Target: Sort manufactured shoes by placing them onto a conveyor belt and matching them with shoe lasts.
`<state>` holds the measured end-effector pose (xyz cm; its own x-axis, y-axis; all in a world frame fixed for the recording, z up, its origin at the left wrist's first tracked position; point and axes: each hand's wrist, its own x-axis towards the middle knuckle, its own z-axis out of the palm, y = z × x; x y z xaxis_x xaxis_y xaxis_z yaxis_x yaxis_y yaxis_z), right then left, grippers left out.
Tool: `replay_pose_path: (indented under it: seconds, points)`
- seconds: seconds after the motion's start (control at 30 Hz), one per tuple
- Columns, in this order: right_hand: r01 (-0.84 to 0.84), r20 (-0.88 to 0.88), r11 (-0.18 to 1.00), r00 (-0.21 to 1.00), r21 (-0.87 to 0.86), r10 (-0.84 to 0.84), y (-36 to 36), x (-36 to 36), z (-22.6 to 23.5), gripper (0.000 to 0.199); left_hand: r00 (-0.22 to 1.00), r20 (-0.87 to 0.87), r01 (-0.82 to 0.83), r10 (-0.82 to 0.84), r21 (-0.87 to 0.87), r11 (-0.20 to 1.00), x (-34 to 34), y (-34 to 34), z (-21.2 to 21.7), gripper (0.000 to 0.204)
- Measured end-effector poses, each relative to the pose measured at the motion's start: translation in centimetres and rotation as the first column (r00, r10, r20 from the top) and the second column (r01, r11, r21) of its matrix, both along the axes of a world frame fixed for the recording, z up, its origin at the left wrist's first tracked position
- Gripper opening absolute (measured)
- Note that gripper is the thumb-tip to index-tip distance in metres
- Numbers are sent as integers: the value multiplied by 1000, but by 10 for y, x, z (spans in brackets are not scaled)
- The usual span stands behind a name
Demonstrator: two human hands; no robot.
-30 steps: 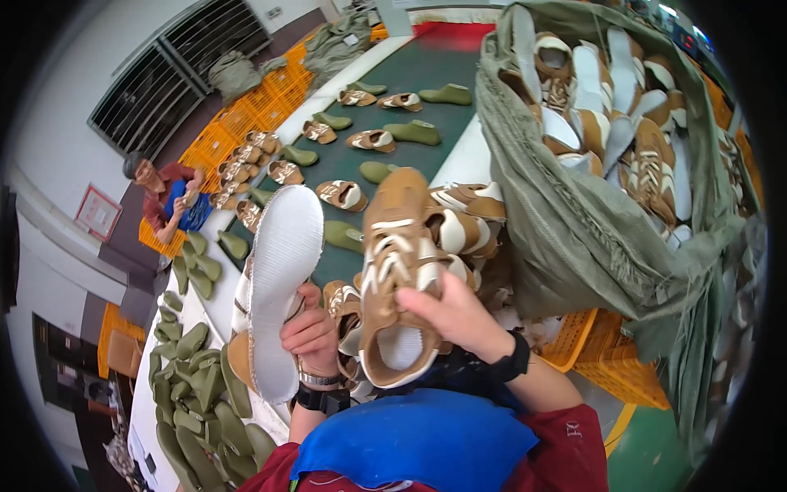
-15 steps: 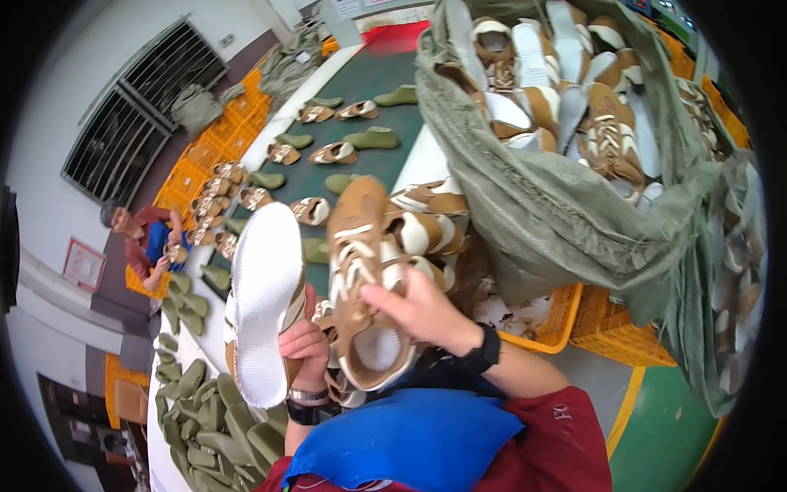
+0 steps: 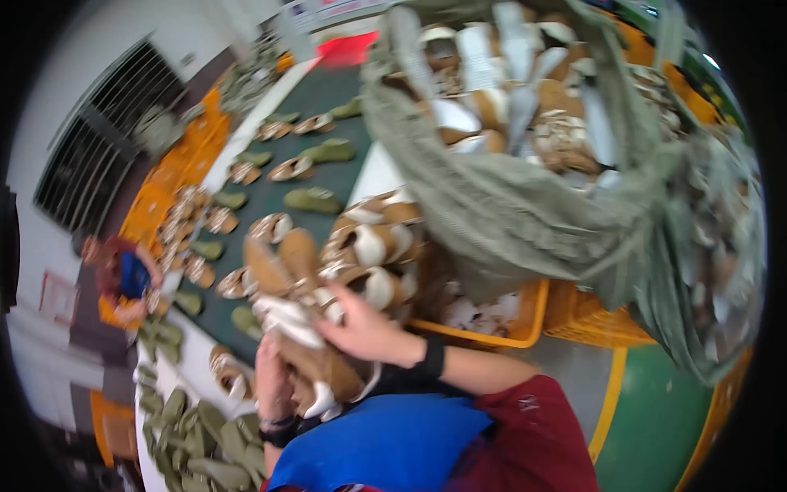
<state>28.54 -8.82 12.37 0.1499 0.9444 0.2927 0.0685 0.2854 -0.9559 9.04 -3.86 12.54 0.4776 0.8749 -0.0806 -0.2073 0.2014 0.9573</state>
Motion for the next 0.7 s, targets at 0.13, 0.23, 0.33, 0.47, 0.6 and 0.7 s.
replay_pose_path:
  seconds: [0.13, 0.23, 0.33, 0.47, 0.6, 0.7]
  points:
    - [-64, 13, 996, 998, -66, 65, -16, -2, 13, 64, 979, 160, 142, -125, -98, 985, -28, -18, -17, 49]
    - [-74, 63, 997, 995, -30, 76, -26, 1, 16, 67, 952, 48, 305, -301, -118, 945, -28, -10, -18, 50]
    - [-87, 66, 992, 995, 89, 81, -34, 6, 24, 62, 957, 117, 278, -265, -107, 955, -30, -7, -42, 54]
    - [-175, 419, 980, 900, 90, 122, -40, 30, 47, 67, 959, 229, 211, -168, -178, 961, 2, -26, -17, 59]
    - [-95, 435, 991, 899, 98, 43, -56, 105, 84, 55, 977, 130, 191, -169, -180, 965, 17, -19, -15, 63]
    - [163, 641, 966, 724, 201, -255, -81, 181, 128, 38, 904, 383, 262, -191, -143, 954, -1, 9, -65, 49]
